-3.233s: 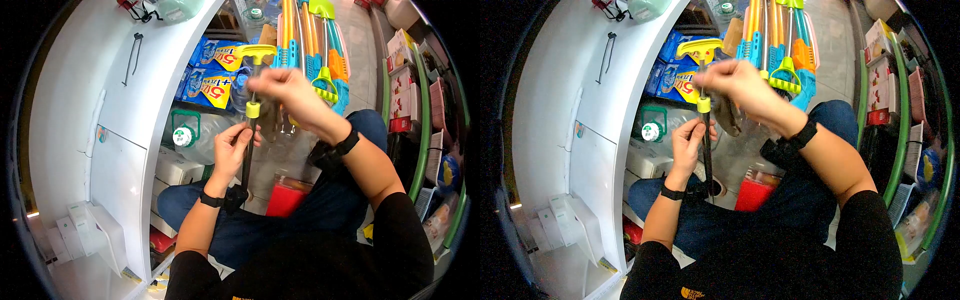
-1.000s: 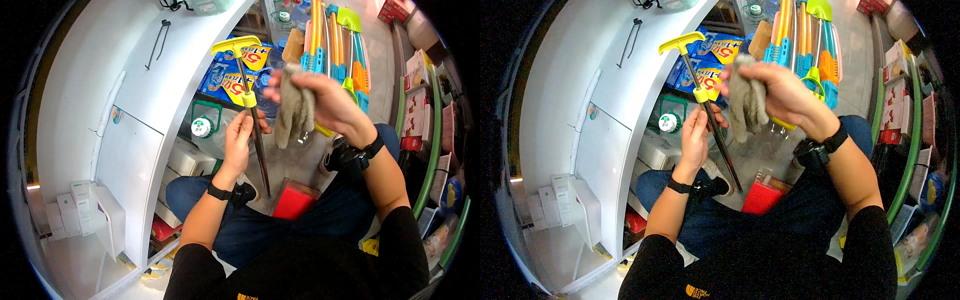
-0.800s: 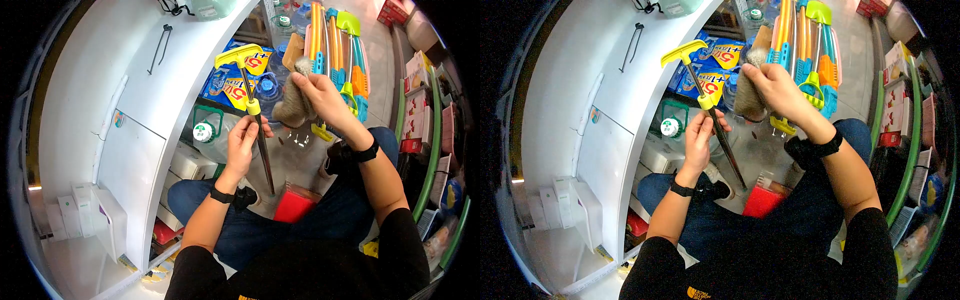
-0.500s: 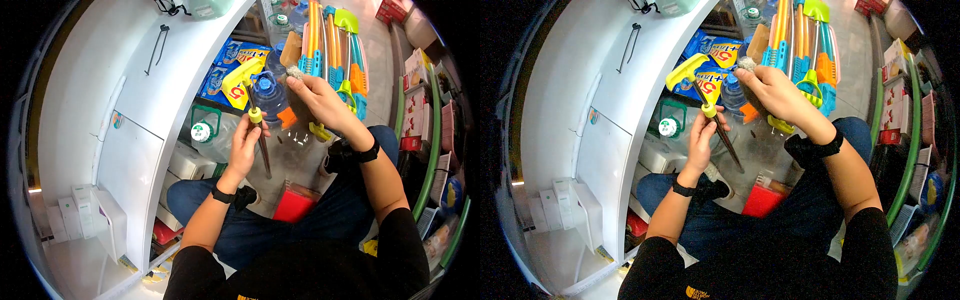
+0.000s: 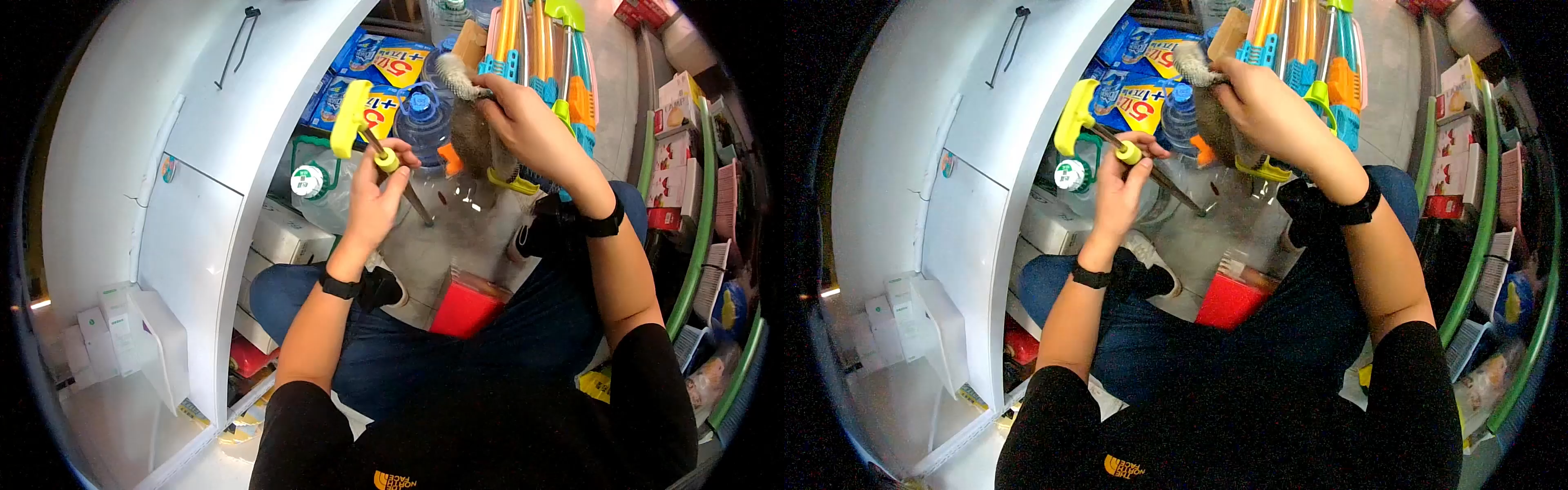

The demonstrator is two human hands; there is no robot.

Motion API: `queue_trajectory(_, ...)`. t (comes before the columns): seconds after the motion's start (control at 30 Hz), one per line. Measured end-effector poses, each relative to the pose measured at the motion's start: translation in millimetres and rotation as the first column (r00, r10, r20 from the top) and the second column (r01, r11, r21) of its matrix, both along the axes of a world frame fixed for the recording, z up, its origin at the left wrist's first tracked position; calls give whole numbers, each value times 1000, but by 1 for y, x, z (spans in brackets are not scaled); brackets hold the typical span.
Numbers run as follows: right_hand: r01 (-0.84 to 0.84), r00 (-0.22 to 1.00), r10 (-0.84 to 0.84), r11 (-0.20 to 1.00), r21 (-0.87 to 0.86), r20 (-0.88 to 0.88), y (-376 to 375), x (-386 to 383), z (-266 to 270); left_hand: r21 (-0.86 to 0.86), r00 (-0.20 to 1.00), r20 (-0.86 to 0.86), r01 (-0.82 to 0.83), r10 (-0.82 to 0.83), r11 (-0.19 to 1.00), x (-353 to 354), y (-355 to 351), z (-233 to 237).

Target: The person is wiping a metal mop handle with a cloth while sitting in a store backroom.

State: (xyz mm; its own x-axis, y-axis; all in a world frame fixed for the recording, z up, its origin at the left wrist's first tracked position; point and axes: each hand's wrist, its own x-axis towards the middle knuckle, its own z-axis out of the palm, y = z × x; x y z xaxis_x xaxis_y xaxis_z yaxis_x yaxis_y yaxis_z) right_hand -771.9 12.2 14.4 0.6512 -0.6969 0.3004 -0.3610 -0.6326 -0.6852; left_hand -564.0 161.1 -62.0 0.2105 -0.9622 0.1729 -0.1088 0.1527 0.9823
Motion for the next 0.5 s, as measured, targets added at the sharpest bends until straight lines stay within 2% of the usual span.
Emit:
queue_trajectory(0.07,79,986,-79,997,-4,-144,11,-2,8,-56,978,-206,28,-39,998,1,2,10)
queue_trajectory(0.13,117,970,-132,990,-81,-203,8,1,13,-148,987,-154,19,-42,989,5,3,20)
queue_trajectory(0.17,101,986,-102,995,-15,-133,7,2,14,-194,991,-125,15,-39,981,8,4,24)
queue_trajectory(0.2,78,995,-75,996,49,-59,3,1,14,-232,1000,-6,-1,-1,973,13,4,23)
queue_trajectory(0.23,49,999,-51,992,114,14,-1,-2,10,-231,991,-133,-40,9,972,7,7,28)
queue_trajectory(0.27,-66,987,9,933,353,160,-13,-3,-4,-228,991,-128,17,-47,974,8,10,33)
queue_trajectory(0.3,-142,945,-111,710,690,308,-5,0,5,-224,987,-125,75,-105,972,10,12,37)
queue_trajectory(0.37,-198,853,-366,434,879,373,9,3,29,-240,985,-110,100,-130,966,7,13,40)
queue_trajectory(0.4,-311,859,-287,368,876,425,1,2,27,-237,984,-139,80,-115,968,3,15,39)
queue_trajectory(0.5,-709,652,-222,162,687,725,3,2,22,-225,980,-184,29,-72,974,-5,20,36)
